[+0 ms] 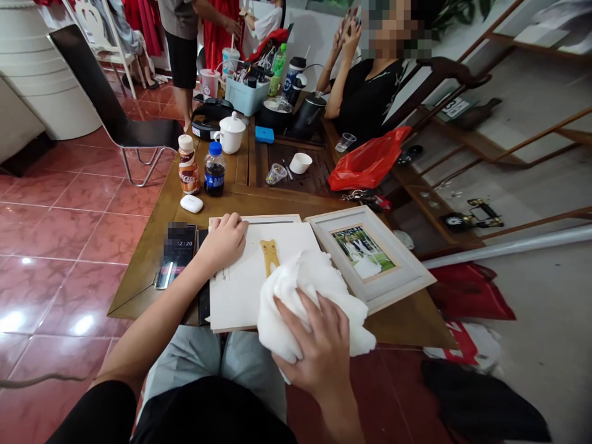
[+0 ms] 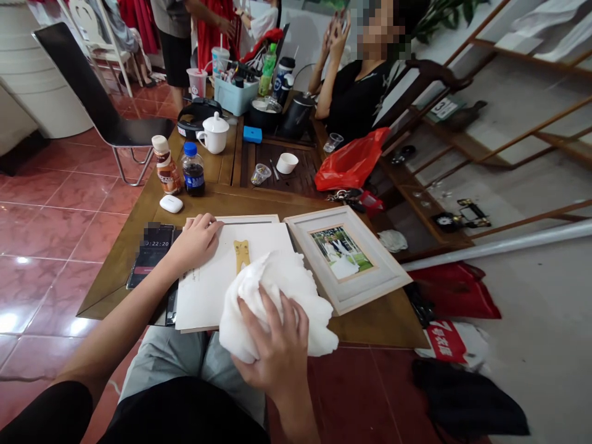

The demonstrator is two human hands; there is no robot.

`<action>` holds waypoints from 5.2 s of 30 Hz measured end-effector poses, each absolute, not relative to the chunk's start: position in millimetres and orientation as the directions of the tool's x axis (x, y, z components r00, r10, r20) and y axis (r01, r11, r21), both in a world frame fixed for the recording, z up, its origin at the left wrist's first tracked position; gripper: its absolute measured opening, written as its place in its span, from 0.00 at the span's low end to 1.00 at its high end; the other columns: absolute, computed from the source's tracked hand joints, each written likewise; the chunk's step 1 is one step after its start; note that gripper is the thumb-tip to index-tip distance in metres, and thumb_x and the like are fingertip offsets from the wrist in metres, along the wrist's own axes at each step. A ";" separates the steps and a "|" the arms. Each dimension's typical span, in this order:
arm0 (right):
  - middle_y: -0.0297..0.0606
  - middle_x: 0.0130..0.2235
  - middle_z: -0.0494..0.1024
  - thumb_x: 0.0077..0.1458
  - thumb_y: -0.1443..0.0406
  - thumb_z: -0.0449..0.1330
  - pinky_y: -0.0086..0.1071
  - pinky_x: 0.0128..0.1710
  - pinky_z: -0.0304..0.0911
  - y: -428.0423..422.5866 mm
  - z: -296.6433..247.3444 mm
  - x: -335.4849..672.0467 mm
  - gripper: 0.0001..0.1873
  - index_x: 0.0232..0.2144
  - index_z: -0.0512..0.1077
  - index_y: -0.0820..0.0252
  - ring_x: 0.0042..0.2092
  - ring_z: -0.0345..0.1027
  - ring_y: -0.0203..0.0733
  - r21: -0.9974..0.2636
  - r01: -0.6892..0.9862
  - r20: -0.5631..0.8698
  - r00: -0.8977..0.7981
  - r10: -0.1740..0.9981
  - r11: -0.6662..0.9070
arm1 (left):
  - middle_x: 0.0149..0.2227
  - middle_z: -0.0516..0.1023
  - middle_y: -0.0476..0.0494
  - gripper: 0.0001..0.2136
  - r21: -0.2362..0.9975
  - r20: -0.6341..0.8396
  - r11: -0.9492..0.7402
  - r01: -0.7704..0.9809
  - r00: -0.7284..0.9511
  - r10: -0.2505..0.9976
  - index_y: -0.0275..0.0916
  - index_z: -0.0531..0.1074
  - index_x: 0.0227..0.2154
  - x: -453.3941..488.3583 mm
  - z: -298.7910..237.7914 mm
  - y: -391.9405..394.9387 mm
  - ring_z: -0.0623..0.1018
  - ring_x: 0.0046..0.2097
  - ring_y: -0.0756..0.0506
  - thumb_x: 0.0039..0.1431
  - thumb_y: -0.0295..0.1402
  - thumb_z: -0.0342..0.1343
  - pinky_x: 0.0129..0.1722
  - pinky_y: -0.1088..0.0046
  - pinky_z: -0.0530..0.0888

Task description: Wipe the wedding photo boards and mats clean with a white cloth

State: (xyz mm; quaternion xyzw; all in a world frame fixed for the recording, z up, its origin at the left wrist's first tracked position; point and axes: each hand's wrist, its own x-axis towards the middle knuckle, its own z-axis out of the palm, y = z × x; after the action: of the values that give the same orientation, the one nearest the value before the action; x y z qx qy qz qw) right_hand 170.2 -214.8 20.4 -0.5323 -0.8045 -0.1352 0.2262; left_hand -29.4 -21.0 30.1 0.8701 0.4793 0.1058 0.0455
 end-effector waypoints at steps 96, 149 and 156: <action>0.47 0.70 0.61 0.59 0.54 0.59 0.56 0.59 0.55 -124.5 34.0 143.9 0.35 0.68 0.64 0.47 0.63 0.57 0.66 -0.144 0.976 0.246 -0.124 0.961 0.163 | 0.51 0.73 0.33 0.17 0.176 0.147 -0.524 0.833 0.504 0.851 0.37 0.74 0.52 -29.4 31.0 -21.8 0.71 0.54 0.35 0.69 0.28 0.43 0.55 0.53 0.67; 0.50 0.68 0.64 0.64 0.52 0.56 0.55 0.59 0.57 -138.3 32.5 152.4 0.33 0.69 0.63 0.50 0.63 0.58 0.65 -0.026 0.983 0.209 -0.171 0.963 0.180 | 0.51 0.73 0.31 0.15 0.132 0.138 -0.536 0.834 0.520 0.843 0.35 0.73 0.50 -28.9 29.4 -21.0 0.72 0.53 0.34 0.69 0.27 0.43 0.54 0.53 0.68; 0.49 0.69 0.63 0.64 0.52 0.56 0.56 0.59 0.56 -109.1 32.5 146.6 0.33 0.69 0.62 0.49 0.63 0.57 0.65 -0.044 0.986 0.206 -0.151 0.967 0.164 | 0.51 0.73 0.31 0.15 0.122 0.113 -0.526 0.842 0.515 0.850 0.34 0.73 0.51 -28.8 34.6 -22.6 0.72 0.54 0.34 0.71 0.29 0.43 0.55 0.54 0.68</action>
State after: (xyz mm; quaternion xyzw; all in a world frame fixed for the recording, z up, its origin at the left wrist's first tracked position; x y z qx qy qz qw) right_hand 146.6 -109.1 32.5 -0.6446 -0.7571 -0.0504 0.0934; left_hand -28.8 -22.6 34.6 0.8700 0.4860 0.0791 0.0258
